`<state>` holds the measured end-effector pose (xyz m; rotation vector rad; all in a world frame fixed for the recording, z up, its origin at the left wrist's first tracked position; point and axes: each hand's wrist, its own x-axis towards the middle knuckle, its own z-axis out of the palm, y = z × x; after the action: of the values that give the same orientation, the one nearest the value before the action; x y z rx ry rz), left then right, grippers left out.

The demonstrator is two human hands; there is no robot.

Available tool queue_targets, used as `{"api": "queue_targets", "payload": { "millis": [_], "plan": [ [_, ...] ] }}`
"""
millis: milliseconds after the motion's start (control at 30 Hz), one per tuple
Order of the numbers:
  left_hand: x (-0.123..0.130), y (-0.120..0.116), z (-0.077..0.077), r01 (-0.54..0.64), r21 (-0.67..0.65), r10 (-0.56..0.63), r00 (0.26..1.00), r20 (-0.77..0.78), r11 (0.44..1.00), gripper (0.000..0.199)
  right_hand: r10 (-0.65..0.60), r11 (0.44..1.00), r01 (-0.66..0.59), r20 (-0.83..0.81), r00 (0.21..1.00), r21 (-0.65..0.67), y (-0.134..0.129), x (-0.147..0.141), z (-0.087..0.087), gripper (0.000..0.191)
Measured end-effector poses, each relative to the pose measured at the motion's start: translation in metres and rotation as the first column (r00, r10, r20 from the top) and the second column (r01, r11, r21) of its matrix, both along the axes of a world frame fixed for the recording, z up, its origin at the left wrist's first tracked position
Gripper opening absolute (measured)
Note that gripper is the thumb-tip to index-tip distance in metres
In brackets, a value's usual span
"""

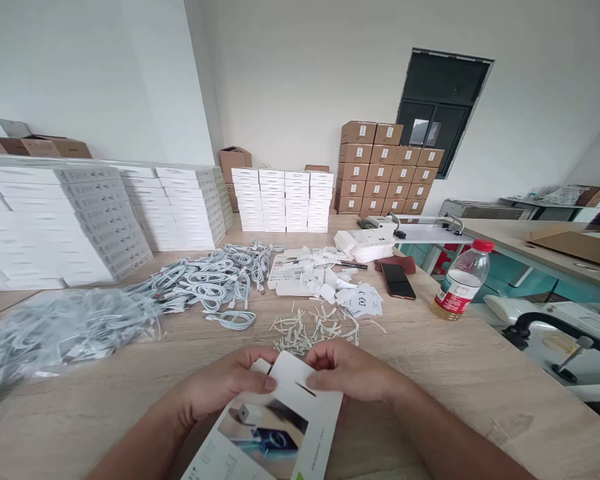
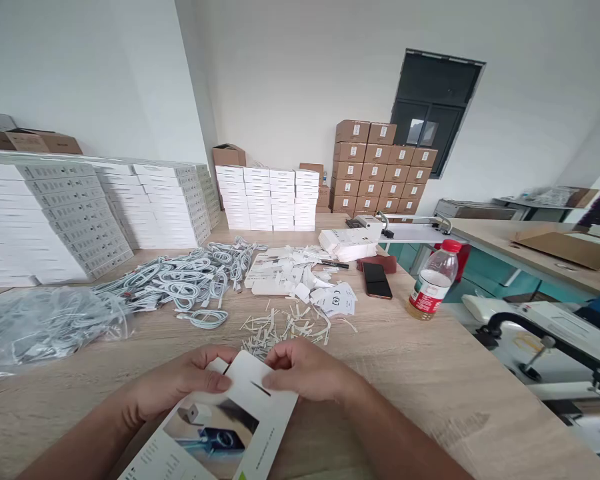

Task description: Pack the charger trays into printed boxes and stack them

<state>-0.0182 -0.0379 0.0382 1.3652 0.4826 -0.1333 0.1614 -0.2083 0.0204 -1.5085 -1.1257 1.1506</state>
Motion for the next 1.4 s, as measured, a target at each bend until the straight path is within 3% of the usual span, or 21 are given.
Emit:
{"api": "queue_targets", "payload": {
  "millis": [100, 200, 300, 567, 667, 733, 800, 900, 1033, 1100, 1233, 1400],
  "plan": [
    [-0.003, 0.0, 0.004, 0.058, 0.041, -0.06, 0.998, 0.036, 0.997, 0.05, -0.052, 0.995, 0.027, -0.268, 0.962, -0.098, -0.001, 0.005, 0.003, 0.033],
    [-0.004, -0.001, 0.003, 0.052, 0.075, -0.054, 0.998, 0.031, 0.996, 0.05, 0.093, 0.985, -0.134, -0.322, 0.942, -0.108, -0.002, 0.005, 0.005, 0.038],
    [-0.002, -0.004, 0.001, 0.022, 0.101, -0.023, 1.0, 0.006, 0.995, 0.05, 0.207, 0.963, -0.242, -0.248, 0.946, -0.121, -0.003, 0.003, 0.007, 0.027],
    [-0.002, -0.009, -0.001, -0.008, 0.026, 0.006, 0.998, 0.056, 1.0, 0.046, 0.196, 0.975, -0.208, -0.143, 0.97, -0.079, -0.004, 0.005, 0.008, 0.015],
    [-0.003, -0.011, -0.003, -0.016, -0.069, 0.02, 0.998, 0.067, 0.997, 0.048, 0.15, 0.988, -0.15, 0.002, 0.989, -0.029, -0.002, 0.007, 0.003, 0.014],
    [-0.004, -0.012, -0.003, -0.022, -0.136, 0.035, 0.995, 0.089, 0.99, 0.049, 0.051, 0.999, -0.05, 0.162, 0.986, -0.008, 0.0, 0.009, -0.001, 0.012],
    [-0.003, -0.013, -0.002, 0.01, -0.16, 0.01, 0.992, 0.124, 0.987, 0.048, -0.101, 0.995, 0.086, 0.359, 0.928, 0.058, 0.004, 0.011, -0.004, 0.01],
    [0.001, -0.012, -0.002, 0.056, -0.067, -0.045, 0.987, 0.152, 0.996, 0.051, -0.3, 0.953, 0.213, 0.589, 0.751, 0.214, 0.007, 0.017, -0.007, 0.009],
    [0.006, -0.011, -0.005, 0.114, 0.201, -0.136, 0.986, 0.098, 0.973, 0.069, -0.469, 0.882, 0.319, 0.69, 0.55, 0.345, 0.007, 0.033, -0.008, 0.013],
    [0.008, -0.012, -0.008, 0.171, 0.283, -0.2, 0.977, 0.077, 0.944, 0.065, -0.541, 0.835, 0.383, 0.717, 0.439, 0.395, 0.01, 0.043, -0.006, 0.016],
    [0.009, -0.012, -0.012, 0.23, 0.335, -0.278, 0.955, 0.101, 0.914, 0.043, -0.465, 0.822, 0.477, 0.849, 0.249, 0.311, 0.027, 0.066, 0.003, 0.035],
    [0.011, -0.009, -0.016, 0.23, 0.281, -0.273, 0.954, 0.125, 0.932, 0.039, -0.327, 0.851, 0.497, 0.912, 0.249, 0.17, 0.055, 0.088, 0.014, 0.033]
  ]
}}
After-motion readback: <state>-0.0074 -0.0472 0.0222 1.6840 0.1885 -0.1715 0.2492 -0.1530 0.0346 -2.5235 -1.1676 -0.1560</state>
